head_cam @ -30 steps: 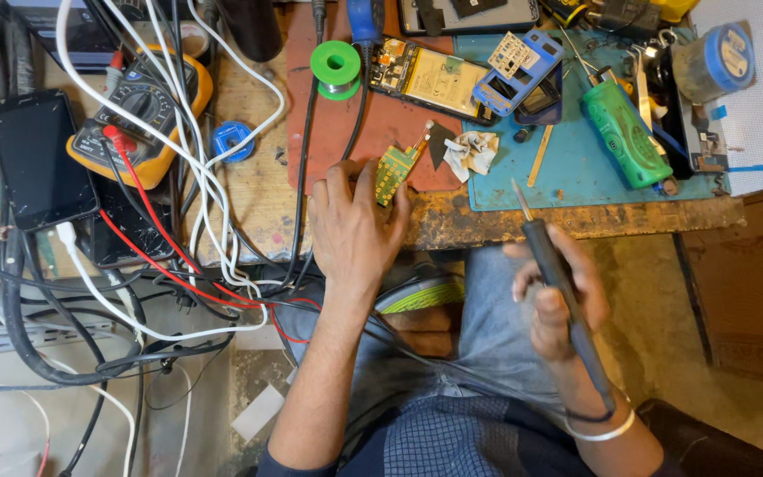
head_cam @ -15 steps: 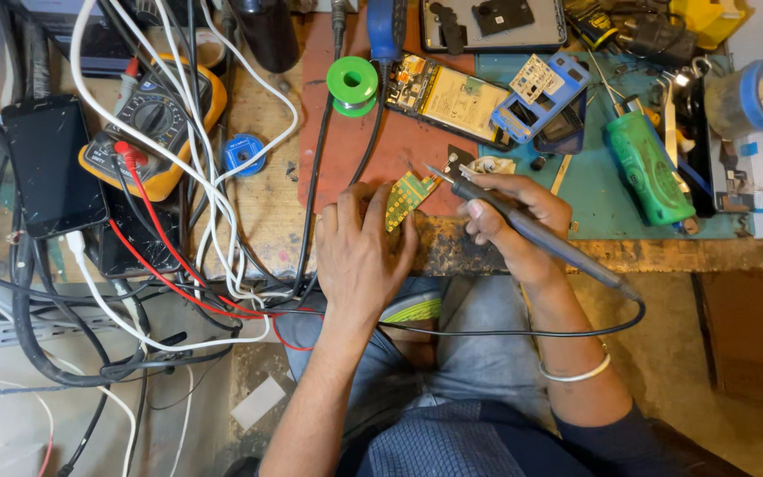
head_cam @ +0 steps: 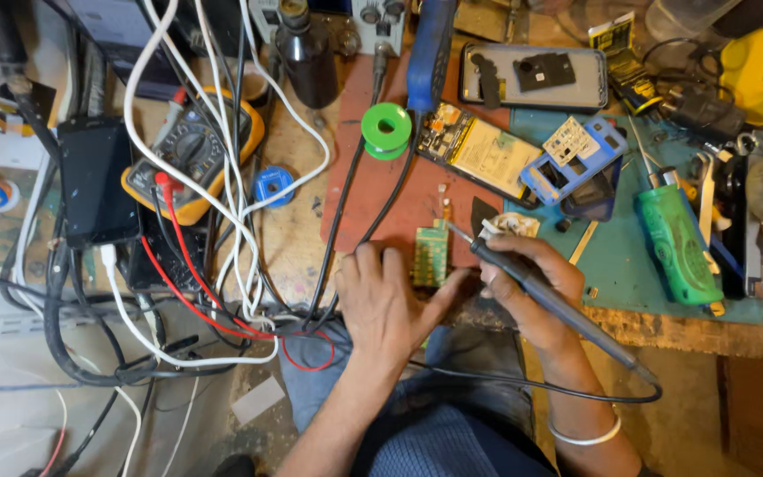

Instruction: The person removes a small green circuit board from a blue plastic housing and places it on the workbench. They then use a soldering iron and solder wire to apply solder to several points on the board, cleaning the iron tip with a cloth between applications.

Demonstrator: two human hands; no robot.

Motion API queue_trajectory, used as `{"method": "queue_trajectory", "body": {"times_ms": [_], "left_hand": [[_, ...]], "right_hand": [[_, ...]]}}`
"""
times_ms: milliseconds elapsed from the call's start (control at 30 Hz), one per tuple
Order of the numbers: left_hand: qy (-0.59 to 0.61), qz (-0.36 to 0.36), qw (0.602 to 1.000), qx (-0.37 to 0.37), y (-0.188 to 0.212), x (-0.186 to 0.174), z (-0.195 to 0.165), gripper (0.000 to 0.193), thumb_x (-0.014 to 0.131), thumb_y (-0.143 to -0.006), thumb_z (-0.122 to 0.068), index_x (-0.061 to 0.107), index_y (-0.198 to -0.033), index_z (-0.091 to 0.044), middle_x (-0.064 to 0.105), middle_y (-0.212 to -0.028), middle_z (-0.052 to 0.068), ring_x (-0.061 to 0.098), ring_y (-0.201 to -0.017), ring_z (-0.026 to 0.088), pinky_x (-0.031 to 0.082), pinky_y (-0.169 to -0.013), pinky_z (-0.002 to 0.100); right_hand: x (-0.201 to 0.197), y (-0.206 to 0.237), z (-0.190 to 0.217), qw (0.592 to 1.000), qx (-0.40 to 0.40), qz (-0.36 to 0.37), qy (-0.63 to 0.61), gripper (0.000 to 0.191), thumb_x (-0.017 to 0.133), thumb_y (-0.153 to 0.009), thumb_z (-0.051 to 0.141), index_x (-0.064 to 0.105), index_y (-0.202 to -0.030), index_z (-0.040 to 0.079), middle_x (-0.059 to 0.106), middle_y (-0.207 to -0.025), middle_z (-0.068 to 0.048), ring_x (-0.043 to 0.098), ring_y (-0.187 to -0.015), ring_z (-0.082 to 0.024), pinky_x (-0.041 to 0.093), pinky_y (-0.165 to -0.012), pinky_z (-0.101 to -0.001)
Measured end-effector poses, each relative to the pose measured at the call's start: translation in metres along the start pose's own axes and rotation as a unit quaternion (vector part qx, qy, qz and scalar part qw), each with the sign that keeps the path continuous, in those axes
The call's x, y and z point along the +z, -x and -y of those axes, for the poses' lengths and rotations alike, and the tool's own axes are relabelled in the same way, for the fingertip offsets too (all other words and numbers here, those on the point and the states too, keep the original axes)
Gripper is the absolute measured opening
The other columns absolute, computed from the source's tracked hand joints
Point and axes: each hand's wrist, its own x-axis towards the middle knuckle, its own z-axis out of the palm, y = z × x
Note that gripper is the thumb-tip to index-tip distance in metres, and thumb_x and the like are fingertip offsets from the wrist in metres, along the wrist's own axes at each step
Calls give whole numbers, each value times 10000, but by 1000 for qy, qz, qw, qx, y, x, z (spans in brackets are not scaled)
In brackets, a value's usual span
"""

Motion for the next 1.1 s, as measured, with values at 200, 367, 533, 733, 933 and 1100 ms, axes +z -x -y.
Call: {"method": "queue_trajectory", "body": {"times_ms": [200, 367, 533, 733, 933, 1100], "left_hand": [[136, 6, 987, 84, 27, -9, -10, 352, 827, -822, -366, 690, -1030, -119, 590, -1093, 75, 545, -982, 304, 418, -836, 446], [81, 88, 969, 217, -15, -16, 19, 597, 772, -768, -177, 713, -1361, -184, 583, -1336, 51, 524, -1221, 300, 429, -1019, 452], [59, 187, 923, 332, -74, -8, 25, 684, 804, -587, -297, 713, -1263, -259, 483, -1440, 153, 363, -1395, 411, 323, -1108, 563], [71, 227, 907, 347, -90, -18, 34, 540, 800, -629, -341, 762, -1162, -261, 525, -1426, 133, 389, -1399, 386, 330, -1108, 544], [68, 152, 938, 304, -69, -37, 35, 411, 817, -698, -424, 729, -984, -143, 633, -1231, 76, 502, -1335, 337, 348, -1116, 536], [69, 107, 955, 269, -39, -49, 39, 438, 840, -722, -411, 733, -1036, -125, 636, -1210, 70, 514, -1332, 331, 326, -1139, 565]], "right_hand": [[6, 11, -2, 994, 25, -96, -43, 410, 662, -1063, 297, 611, -1312, -25, 721, -1060, -154, 655, -805, -149, 582, -709, -293], [4, 16, -10, 994, -24, -95, -56, 443, 638, -1086, 331, 584, -1344, -24, 687, -1021, -156, 621, -779, -152, 554, -665, -298], [2, 17, -17, 986, -37, -97, -129, 451, 639, -1083, 354, 592, -1319, -27, 678, -984, -153, 583, -703, -142, 518, -610, -294], [-2, 18, -20, 984, 18, -104, -142, 451, 649, -1054, 343, 595, -1292, -36, 687, -973, -171, 577, -665, -145, 517, -574, -298], [-3, 17, -12, 988, 28, -65, -134, 606, 626, -1037, 431, 507, -1419, -25, 677, -986, -170, 603, -706, -150, 545, -609, -298], [-3, 13, -12, 985, -2, -66, -159, 620, 633, -1048, 446, 473, -1432, -13, 681, -1002, -180, 602, -703, -153, 549, -606, -304]]}}
